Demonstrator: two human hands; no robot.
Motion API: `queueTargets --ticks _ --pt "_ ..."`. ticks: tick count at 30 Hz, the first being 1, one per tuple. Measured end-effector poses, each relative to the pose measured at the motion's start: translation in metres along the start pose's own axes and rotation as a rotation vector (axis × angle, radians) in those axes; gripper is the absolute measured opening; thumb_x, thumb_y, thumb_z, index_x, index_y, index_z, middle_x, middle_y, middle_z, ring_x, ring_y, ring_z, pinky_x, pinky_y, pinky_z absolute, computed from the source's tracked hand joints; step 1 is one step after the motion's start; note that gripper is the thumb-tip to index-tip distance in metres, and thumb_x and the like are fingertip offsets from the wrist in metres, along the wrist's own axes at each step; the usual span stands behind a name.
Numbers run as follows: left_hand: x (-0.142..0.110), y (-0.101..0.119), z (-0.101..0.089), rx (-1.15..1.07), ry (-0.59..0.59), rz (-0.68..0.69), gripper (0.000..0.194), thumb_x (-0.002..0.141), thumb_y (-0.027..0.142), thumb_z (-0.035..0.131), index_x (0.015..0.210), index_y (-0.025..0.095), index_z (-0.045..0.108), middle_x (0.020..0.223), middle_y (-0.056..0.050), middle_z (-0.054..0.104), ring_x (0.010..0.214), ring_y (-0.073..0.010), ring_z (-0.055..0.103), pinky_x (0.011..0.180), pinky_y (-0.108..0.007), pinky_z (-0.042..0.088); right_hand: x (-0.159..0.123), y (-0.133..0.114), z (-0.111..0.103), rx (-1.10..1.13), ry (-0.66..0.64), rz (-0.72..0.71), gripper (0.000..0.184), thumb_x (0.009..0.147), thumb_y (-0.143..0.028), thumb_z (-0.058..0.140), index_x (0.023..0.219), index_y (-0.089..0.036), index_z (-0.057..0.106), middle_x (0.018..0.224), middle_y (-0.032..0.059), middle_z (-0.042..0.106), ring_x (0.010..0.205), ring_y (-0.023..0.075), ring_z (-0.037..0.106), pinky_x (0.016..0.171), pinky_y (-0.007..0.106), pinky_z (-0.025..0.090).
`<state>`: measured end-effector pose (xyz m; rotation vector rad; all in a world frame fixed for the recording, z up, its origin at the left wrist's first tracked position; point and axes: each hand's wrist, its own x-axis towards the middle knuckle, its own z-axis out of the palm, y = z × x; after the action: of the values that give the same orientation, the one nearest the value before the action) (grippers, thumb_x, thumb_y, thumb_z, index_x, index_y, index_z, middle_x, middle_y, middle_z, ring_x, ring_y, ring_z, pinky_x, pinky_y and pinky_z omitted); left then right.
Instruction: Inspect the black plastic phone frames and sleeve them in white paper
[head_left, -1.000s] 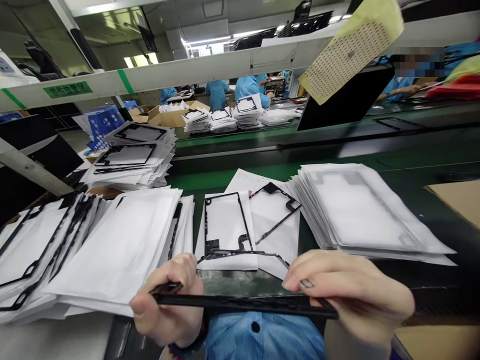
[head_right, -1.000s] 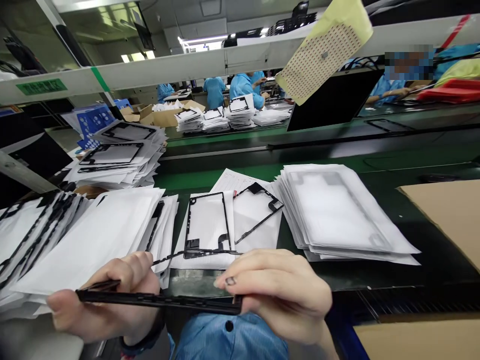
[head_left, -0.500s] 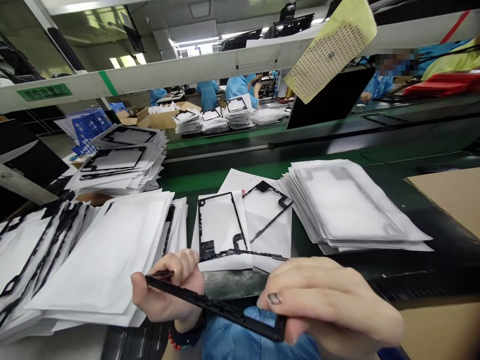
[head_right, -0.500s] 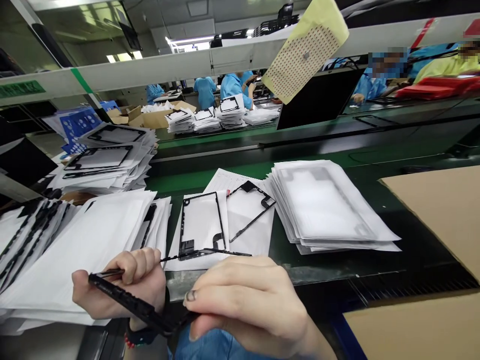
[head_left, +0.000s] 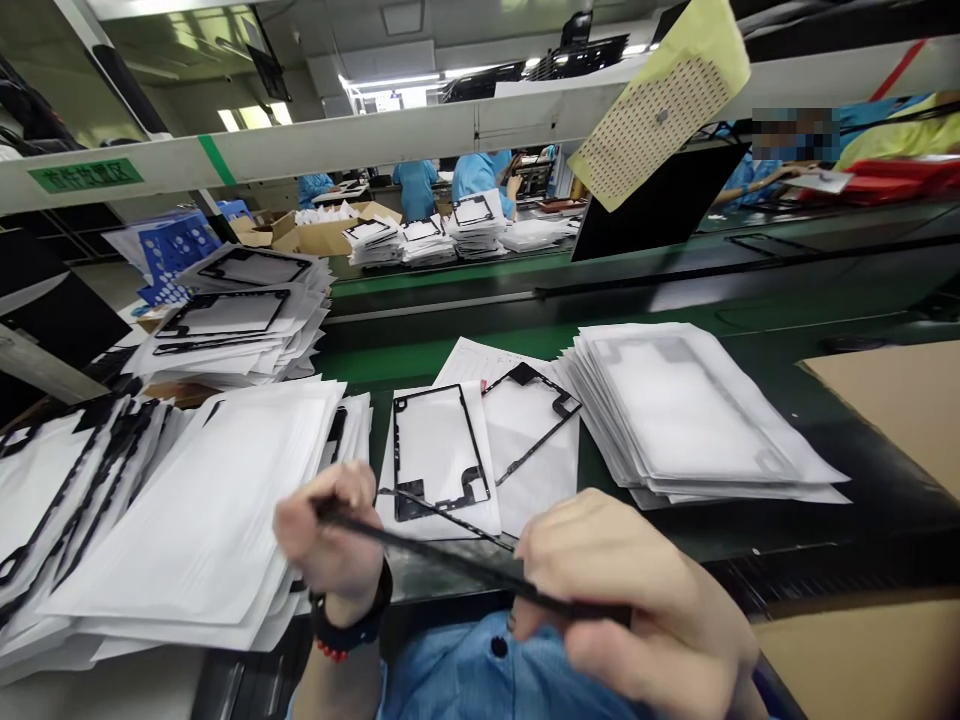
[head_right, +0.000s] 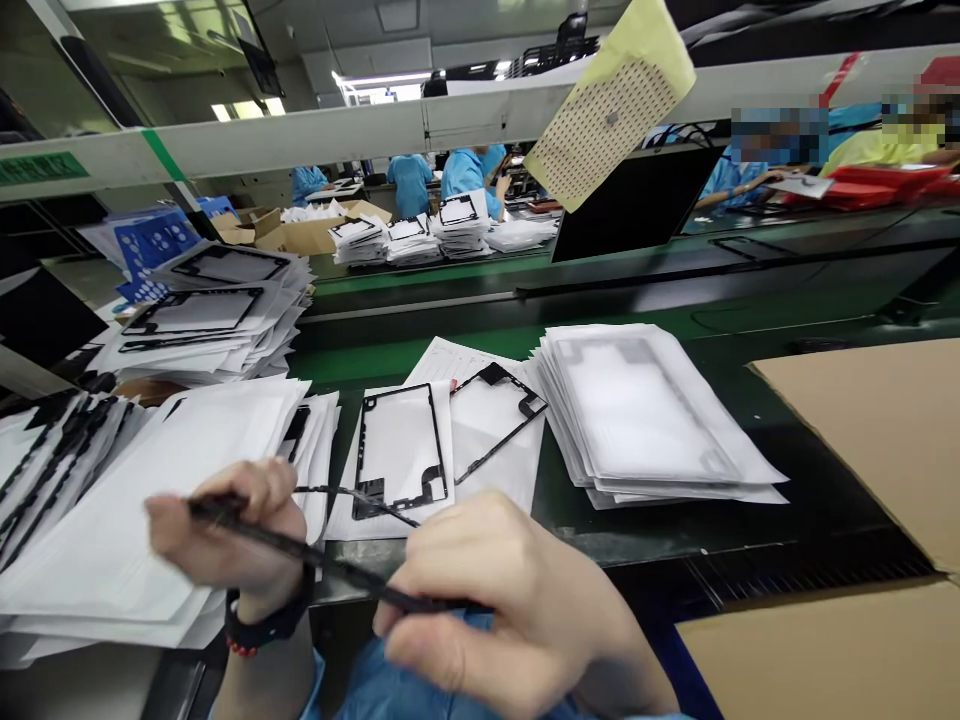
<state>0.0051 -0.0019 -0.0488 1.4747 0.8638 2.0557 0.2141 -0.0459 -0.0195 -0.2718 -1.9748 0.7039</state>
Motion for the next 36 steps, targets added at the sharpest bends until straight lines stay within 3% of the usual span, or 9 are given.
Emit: queueTargets --ticks 4,7,9,12,16,18,21,27,36 --pt "0.028 -0.024 0.01 0.166 -0.083 -0.083 0.063 0.094 0.068 0.044 0.051 0.022 0.044 0.044 0.004 0.035 0.039 -0.0104 0.034 0.041 -0.027 0.029 0.012 0.025 -0.027 0.582 -0.169 0.507 0.032 0.101 -0.03 0.053 0.084 -0.009 0.07 0.056 0.005 0.066 0.055 0.0171 0.067 0.062 0.028 0.056" --pt "0.023 -0.023 0.006 0.321 -0.062 -0.072 0.034 0.089 0.052 0.066 0.083 0.019 0.07 0.078 -0.006 0.068 0.077 -0.0214 0.066 0.066 -0.033 0.052 0.015 0.045 -0.034 0.817 -0.029 0.619 0.032 0.099 -0.036 0.055 0.076 -0.014 0.062 0.07 0.0091 0.075 0.074 0.0209 0.075 0.079 0.033 0.058" --pt "-0.001 -0.008 -0.001 0.379 0.062 0.002 0.032 0.084 0.038 0.075 0.112 0.023 0.071 0.119 -0.008 0.067 0.12 -0.0278 0.059 0.098 -0.04 0.05 0.012 0.049 -0.03 0.875 0.124 0.627 0.032 0.101 -0.04 0.052 0.079 -0.018 0.06 0.09 0.0101 0.08 0.093 0.0203 0.076 0.089 0.033 0.056" --pt "-0.058 0.019 -0.011 0.267 0.152 0.044 0.014 0.091 0.028 0.065 0.099 0.03 0.076 0.098 -0.003 0.07 0.102 -0.0252 0.065 0.09 -0.037 0.055 0.005 0.042 -0.017 1.05 0.413 0.65 0.03 0.101 -0.04 0.058 0.079 -0.021 0.064 0.111 0.0113 0.078 0.116 0.0196 0.07 0.098 0.032 0.055" --pt "-0.11 0.027 -0.009 0.008 -0.246 -0.548 0.03 0.096 0.041 0.059 0.104 0.021 0.08 0.092 -0.011 0.079 0.092 -0.0275 0.075 0.081 -0.035 0.062 0.003 0.032 -0.002 1.165 0.631 0.623 0.029 0.095 -0.039 0.068 0.073 -0.02 0.07 0.116 0.0104 0.077 0.121 0.0197 0.067 0.097 0.034 0.058" --pt "-0.111 0.018 -0.007 -0.077 -0.202 -0.764 0.038 0.095 0.046 0.061 0.118 0.021 0.076 0.117 -0.013 0.077 0.109 -0.028 0.072 0.095 -0.035 0.059 0.004 0.032 0.001 1.169 0.718 0.622 0.026 0.092 -0.039 0.073 0.074 -0.02 0.071 0.117 0.0091 0.077 0.12 0.0192 0.067 0.095 0.034 0.06" --pt "-0.094 0.008 -0.005 -0.291 -0.036 -0.805 0.041 0.091 0.051 0.065 0.124 0.029 0.073 0.139 -0.009 0.067 0.123 -0.027 0.066 0.102 -0.031 0.055 0.004 0.034 0.004 1.162 0.844 0.667 0.021 0.083 -0.036 0.083 0.073 -0.021 0.072 0.116 0.006 0.077 0.117 0.0186 0.069 0.092 0.033 0.062" --pt "-0.052 0.023 0.001 -0.388 0.25 -0.616 0.023 0.072 0.045 0.086 0.087 0.027 0.084 0.085 -0.004 0.082 0.076 -0.0173 0.079 0.07 -0.015 0.062 -0.006 0.022 0.013 1.224 0.959 0.73 0.018 0.078 -0.039 0.086 0.08 -0.023 0.077 0.108 0.002 0.079 0.109 0.0161 0.073 0.092 0.025 0.062" --pt "-0.038 0.044 0.019 -0.238 0.485 -0.488 0.032 0.046 0.048 0.097 0.067 0.03 0.081 0.061 0.002 0.077 0.05 -0.0151 0.073 0.052 -0.013 0.059 -0.017 0.014 0.01 1.264 0.882 0.792 0.018 0.079 -0.039 0.086 0.089 -0.025 0.08 0.101 -0.0004 0.079 0.1 0.0125 0.076 0.09 0.018 0.062"
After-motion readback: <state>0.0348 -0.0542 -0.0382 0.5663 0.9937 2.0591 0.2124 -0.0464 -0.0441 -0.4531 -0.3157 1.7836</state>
